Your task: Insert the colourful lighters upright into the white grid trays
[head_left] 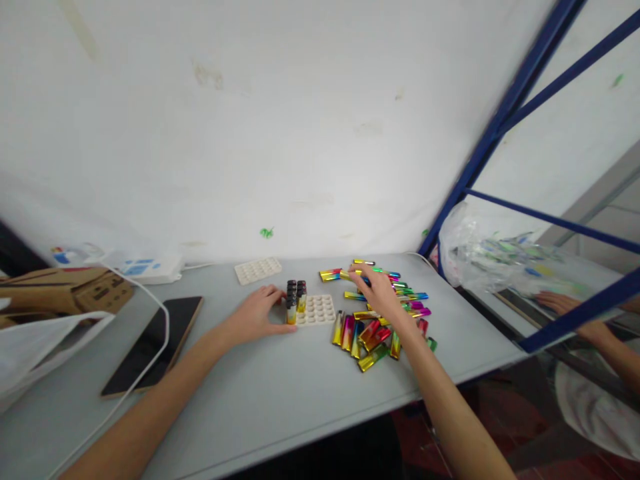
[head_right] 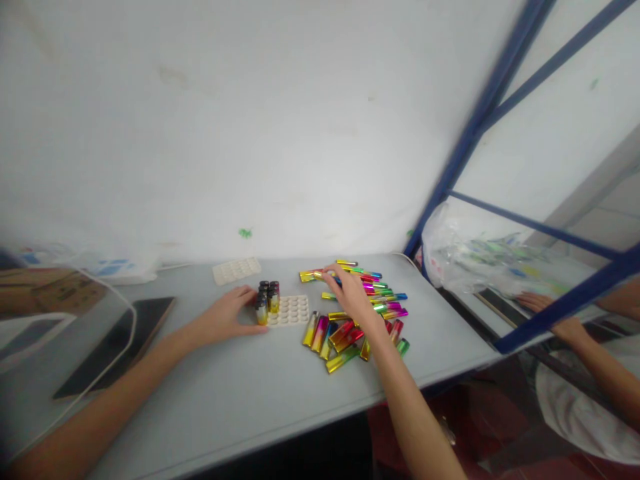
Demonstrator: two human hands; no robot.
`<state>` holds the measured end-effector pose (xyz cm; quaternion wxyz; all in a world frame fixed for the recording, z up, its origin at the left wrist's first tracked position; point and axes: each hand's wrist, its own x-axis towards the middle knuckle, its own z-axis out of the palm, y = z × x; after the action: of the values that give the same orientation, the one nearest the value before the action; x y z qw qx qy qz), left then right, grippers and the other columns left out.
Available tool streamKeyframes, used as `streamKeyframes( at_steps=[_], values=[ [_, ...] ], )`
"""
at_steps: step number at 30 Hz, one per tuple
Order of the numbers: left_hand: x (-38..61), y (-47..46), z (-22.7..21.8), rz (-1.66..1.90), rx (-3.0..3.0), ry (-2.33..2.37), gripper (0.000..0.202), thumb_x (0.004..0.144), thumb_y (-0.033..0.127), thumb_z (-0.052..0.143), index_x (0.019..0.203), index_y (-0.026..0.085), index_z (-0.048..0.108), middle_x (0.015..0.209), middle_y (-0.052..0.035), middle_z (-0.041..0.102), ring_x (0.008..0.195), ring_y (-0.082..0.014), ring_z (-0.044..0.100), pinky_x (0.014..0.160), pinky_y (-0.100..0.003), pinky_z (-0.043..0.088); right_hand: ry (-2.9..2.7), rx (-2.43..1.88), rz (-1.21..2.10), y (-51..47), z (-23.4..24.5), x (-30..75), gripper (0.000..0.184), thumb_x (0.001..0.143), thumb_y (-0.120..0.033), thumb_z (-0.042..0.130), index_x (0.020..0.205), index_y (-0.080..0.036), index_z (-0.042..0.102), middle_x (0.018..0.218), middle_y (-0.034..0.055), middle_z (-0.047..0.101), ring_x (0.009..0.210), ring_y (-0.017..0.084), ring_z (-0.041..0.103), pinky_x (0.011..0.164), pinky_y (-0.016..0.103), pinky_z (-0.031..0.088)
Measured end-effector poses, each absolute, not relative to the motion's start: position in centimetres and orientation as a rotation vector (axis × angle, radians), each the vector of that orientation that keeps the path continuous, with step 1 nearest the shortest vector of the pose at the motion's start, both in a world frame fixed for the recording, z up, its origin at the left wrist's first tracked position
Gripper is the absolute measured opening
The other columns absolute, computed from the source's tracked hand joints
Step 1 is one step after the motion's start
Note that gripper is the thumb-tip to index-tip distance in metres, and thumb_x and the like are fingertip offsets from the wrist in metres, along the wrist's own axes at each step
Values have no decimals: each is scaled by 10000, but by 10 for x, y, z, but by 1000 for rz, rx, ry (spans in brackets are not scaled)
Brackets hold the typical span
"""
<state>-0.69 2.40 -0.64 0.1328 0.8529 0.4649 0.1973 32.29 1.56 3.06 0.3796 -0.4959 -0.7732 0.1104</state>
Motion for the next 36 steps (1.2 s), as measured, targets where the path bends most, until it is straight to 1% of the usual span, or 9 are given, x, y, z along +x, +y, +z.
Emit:
streamKeyframes(
  at_steps=[4, 8, 10, 13, 17, 19, 22, 27, 36],
  values=[
    [-8, 24, -8, 611, 2478, 1336, 607, 650, 724, 807, 982, 230, 687, 1044, -95, 686, 960, -332, 667, 870, -439, 537, -1657, -1175, 549, 41, 28, 286, 358, 895, -561, 698, 981, -218, 640, 683, -40, 570, 621, 158, 518, 615, 270, 390],
    [-8, 23, -8, 612, 2478, 1331, 609, 656, 708, 817, 989, 214, 685, 1036, -101, 688, 951, -331, 666, 864, -438, 533, -1604, -1111, 720, 49, 13, 257, 506, 917, -663, 599, 684, -222, 514, 622, -41, 448, 622, 147, 443, 597, 272, 358],
    [-8, 22, -8, 604, 2483, 1330, 609, 663, 704, 817, 991, 208, 684, 1040, -103, 689, 963, -333, 667, 878, -439, 530, -1629, -1066, 768, 43, 8, 251, 524, 947, -680, 540, 696, -221, 513, 683, -20, 509, 681, 156, 490, 641, 274, 399],
    [-7, 22, -7, 612, 2481, 1328, 609, 660, 704, 818, 993, 211, 688, 1050, -101, 693, 979, -337, 669, 892, -436, 530, -1591, -963, 1028, 30, 5, 247, 464, 983, -681, 485, 886, -233, 556, 740, -20, 581, 646, 151, 541, 625, 272, 438],
    [-8, 23, -8, 603, 2479, 1331, 632, 673, 728, 800, 1015, 209, 687, 1066, -107, 693, 1003, -337, 663, 909, -436, 527, -1419, -932, 1255, 23, 1, 243, 443, 959, -702, 518, 951, -259, 499, 599, -100, 371, 465, 110, 351, 471, 234, 291],
    [-8, 23, -8, 603, 2476, 1328, 628, 671, 730, 799, 1009, 212, 687, 1057, -102, 693, 997, -333, 660, 902, -434, 528, -1398, -986, 1229, 23, -1, 241, 458, 934, -700, 557, 866, -256, 467, 599, -100, 318, 478, 106, 295, 462, 236, 245],
    [-7, 22, -7, 605, 2468, 1336, 619, 654, 729, 803, 986, 219, 685, 1039, -94, 692, 986, -339, 662, 895, -436, 527, -1450, -1115, 983, 25, -2, 240, 479, 937, -660, 544, 734, -240, 436, 612, -65, 376, 551, 122, 350, 508, 255, 268],
    [-6, 22, -4, 583, 2460, 1353, 621, 653, 738, 802, 971, 220, 676, 1032, -99, 684, 977, -350, 664, 886, -446, 526, -1507, -1280, 680, 28, -2, 242, 401, 928, -474, 477, 616, -237, 394, 598, -45, 375, 598, 139, 369, 556, 276, 251],
    [-6, 23, -7, 604, 2465, 1327, 637, 637, 734, 811, 984, 214, 689, 1031, -99, 682, 954, -334, 651, 868, -442, 530, -1807, -1151, 725, 15, 12, 245, 389, 1060, -542, 395, 853, -234, 513, 713, -21, 558, 663, 163, 527, 625, 273, 395]
  ],
)
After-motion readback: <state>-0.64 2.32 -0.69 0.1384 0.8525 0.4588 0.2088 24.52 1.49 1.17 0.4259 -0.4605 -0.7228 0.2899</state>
